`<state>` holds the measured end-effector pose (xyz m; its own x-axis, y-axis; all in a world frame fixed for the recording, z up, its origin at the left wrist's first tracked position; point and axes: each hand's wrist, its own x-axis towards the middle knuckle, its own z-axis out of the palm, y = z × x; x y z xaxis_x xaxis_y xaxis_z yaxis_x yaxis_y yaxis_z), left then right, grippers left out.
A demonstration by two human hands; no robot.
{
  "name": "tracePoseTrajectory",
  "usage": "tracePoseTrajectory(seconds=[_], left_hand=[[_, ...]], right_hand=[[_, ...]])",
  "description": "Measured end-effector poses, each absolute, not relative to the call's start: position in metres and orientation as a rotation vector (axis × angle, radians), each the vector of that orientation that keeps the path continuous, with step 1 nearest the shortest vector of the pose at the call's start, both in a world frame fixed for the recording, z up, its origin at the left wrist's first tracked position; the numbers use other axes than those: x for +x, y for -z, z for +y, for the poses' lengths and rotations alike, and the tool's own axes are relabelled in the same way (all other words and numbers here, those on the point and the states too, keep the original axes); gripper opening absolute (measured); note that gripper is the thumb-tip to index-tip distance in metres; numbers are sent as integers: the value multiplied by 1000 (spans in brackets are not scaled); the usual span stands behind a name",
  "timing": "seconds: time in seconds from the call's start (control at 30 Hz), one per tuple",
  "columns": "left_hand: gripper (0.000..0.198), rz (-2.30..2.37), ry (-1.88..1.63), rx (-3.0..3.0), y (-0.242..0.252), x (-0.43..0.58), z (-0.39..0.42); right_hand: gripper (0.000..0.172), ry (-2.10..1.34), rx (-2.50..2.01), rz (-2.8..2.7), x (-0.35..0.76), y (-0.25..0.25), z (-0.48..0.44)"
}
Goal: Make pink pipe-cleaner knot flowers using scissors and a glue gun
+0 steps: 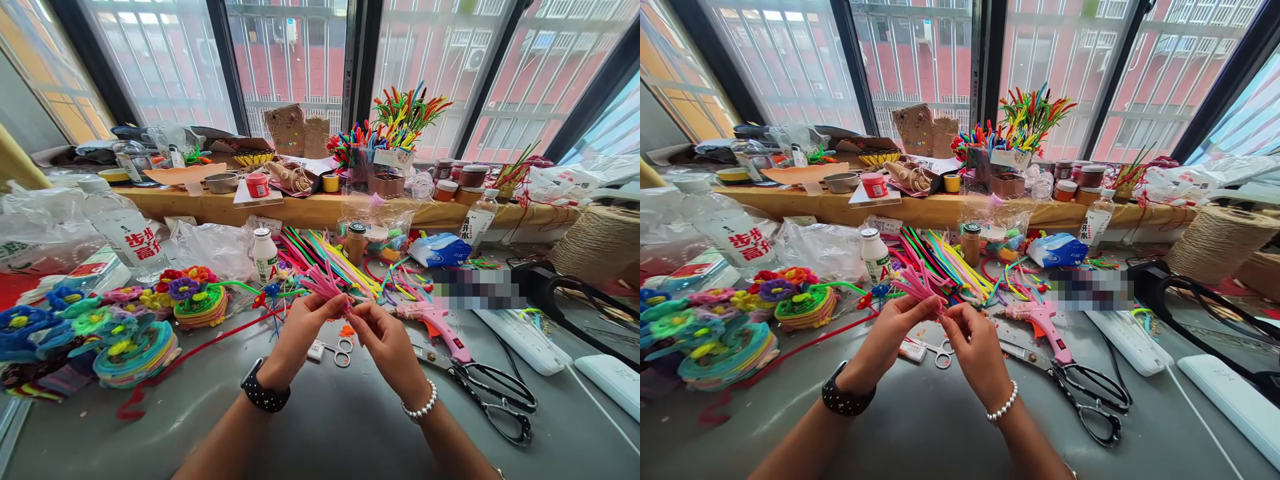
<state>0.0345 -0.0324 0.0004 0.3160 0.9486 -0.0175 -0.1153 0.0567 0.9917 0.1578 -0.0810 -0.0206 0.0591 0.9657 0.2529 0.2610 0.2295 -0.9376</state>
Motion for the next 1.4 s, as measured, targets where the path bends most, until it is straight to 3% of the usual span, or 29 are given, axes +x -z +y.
tracePoseTrajectory(seconds=[0.37, 0.8, 1.4], left_hand=[[17, 941, -934, 1349, -7, 30, -31], [22, 760, -1098, 999, -6, 25, -26], [16, 821, -1286, 865, -7, 14, -14]], right_hand=[[23, -814, -1284, -1431, 163, 16, -82], [25, -1264, -1080, -1302, 157, 18, -81], [28, -1404, -1159, -1370, 157, 18, -82]])
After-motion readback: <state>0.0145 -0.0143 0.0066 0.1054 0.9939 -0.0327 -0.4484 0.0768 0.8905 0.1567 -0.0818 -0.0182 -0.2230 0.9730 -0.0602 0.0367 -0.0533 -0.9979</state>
